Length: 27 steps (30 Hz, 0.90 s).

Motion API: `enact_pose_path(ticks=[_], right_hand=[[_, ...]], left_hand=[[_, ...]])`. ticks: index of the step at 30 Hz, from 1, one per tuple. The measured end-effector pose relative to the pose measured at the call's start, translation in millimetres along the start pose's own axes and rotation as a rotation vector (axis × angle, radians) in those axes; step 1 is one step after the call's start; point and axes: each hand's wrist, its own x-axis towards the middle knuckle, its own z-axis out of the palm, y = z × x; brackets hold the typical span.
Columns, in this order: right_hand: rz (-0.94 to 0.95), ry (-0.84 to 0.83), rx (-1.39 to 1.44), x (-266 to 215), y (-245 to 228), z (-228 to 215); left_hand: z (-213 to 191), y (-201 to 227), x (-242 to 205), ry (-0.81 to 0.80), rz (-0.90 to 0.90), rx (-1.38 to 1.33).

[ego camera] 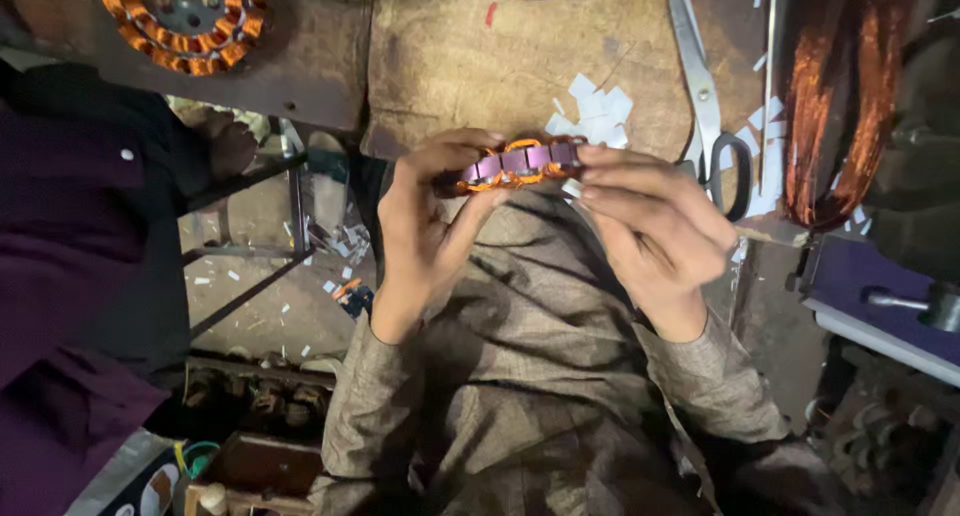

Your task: The person sits on the floor and repeatedly places small white paper strips into the slots of a circular copper-wound stator. They handle the stator with both hands, rotate it to access different slots, and continue inserting the strips throughout the clip.

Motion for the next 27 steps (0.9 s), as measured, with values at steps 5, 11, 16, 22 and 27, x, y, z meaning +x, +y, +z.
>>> enact_pose_path(ticks=[5,11,16,22,27], right_hand=[[-0.031,0.001,-0.04,-3,2,1],[-0.077,-0.054,-0.086,-4,4,1],[-0.034,-0.007,-0.037,-8,5,7],[-0.014,-0.007,0.011,-11,13,9],[0.118,0.118,0.069,-17,4,21]], left_hand=[[-3,-2,-5,-0.05,0.053,0.048],[-1,10,1,-0.042,-0.023,-0.05],[4,29,7,-0.032,0.023,0.351],[8,42,9,0.012,-0.158,0.279],[13,49,7,0.044,-0.293,0.284]])
